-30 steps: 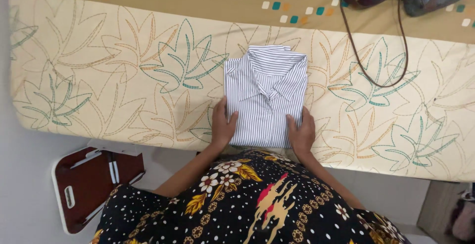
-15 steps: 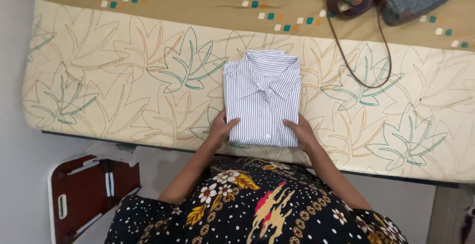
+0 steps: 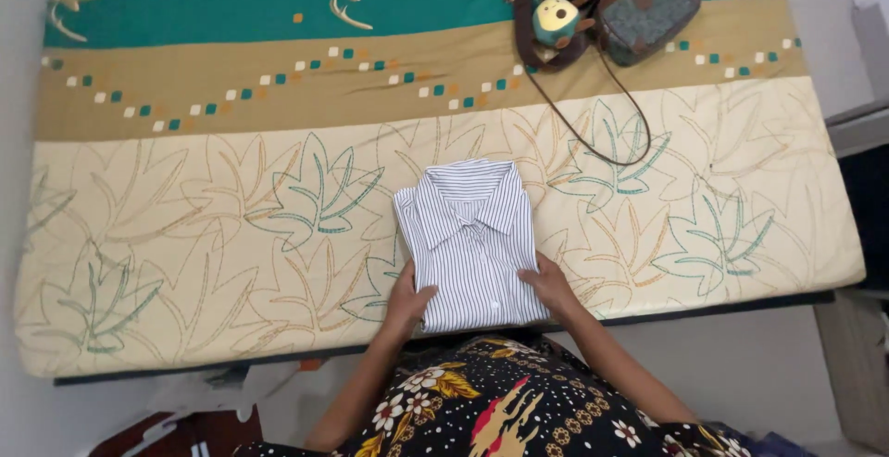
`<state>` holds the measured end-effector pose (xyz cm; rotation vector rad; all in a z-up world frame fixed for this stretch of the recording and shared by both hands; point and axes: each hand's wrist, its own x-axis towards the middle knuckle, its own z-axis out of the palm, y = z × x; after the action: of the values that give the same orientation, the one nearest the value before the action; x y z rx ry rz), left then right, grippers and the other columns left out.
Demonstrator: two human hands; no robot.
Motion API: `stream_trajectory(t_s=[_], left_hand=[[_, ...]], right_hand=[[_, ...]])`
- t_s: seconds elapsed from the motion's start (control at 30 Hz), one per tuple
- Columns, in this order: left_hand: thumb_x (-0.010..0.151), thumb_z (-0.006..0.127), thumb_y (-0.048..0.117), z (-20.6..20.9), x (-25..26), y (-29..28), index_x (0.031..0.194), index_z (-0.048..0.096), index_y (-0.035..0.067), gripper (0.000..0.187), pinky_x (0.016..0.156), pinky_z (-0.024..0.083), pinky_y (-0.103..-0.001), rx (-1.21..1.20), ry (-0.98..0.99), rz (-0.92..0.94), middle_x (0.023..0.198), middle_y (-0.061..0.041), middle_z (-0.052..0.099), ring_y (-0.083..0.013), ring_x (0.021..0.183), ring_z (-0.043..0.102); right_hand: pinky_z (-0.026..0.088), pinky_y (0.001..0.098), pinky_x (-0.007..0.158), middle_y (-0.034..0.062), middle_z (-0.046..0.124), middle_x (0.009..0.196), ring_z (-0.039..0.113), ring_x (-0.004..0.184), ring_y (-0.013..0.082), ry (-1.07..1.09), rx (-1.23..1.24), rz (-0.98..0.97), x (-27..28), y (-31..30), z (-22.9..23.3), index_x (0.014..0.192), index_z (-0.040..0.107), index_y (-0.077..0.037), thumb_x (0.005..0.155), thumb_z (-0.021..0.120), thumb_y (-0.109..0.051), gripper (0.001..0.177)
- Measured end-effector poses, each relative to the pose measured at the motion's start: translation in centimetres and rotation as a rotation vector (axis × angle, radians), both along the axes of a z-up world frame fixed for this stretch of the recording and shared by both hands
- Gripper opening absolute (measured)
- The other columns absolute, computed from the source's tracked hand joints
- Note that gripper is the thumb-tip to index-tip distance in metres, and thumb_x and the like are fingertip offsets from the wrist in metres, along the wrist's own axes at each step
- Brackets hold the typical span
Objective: Folding a striped shirt on a bed and placing it in a wardrobe.
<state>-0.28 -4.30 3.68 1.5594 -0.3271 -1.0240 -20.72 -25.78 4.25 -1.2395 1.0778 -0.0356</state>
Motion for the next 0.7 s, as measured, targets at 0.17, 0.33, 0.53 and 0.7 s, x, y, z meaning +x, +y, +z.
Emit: stream_trajectory(t_s=[0.17,0.33,0.53,0.7], left_hand=[[0.077,0.062,0.003,1.8,0.6,0.0,0.149,0.043,-0.003,0.074,0.105,0.047,-0.034,0.014,-0.136,-0.186,0.135,-0.020,0.066,-0.0274,0.119,0.066],[0.078,0.062,0.006,4.0,1.2,-1.9,0.153,0.040,0.000,0.078,0.107,0.045,-0.033,0.106,-0.179,-0.367,0.137,-0.020,0.065,-0.0282,0.122,0.065],[0.079,0.064,0.007,4.1,-0.5,-4.3,0.153,0.039,0.003,0.078,0.107,0.045,-0.033,0.065,-0.255,-0.624,0.139,-0.020,0.064,-0.0282,0.124,0.064],[0.077,0.062,0.001,5.1,-3.8,-6.9,0.159,0.028,0.006,0.088,0.109,0.041,-0.034,-0.067,-0.248,-0.778,0.146,-0.019,0.056,-0.0263,0.128,0.058]], right_hand=[[0.052,0.0342,0.097,0.0181,0.071,0.130,0.068,0.108,0.0242,-0.052,-0.017,-0.140,-2.2,3.0,1.0,0.146,0.050,0.002,0.089,0.058,-0.003,0.058],[0.052,0.0327,0.097,0.0161,0.071,0.129,0.069,0.108,0.0223,0.008,-0.105,-0.282,-4.5,5.6,2.3,0.145,0.051,0.002,0.090,0.059,-0.003,0.056],[0.053,0.0348,0.096,0.0162,0.071,0.128,0.069,0.106,0.0233,0.015,-0.077,-0.605,-9.2,10.3,2.8,0.148,0.048,-0.002,0.090,0.057,-0.002,0.058],[0.052,0.0333,0.097,0.0149,0.070,0.131,0.069,0.109,0.0206,-0.020,-0.109,-0.752,-13.1,13.2,4.1,0.147,0.049,-0.001,0.092,0.056,-0.003,0.056]])
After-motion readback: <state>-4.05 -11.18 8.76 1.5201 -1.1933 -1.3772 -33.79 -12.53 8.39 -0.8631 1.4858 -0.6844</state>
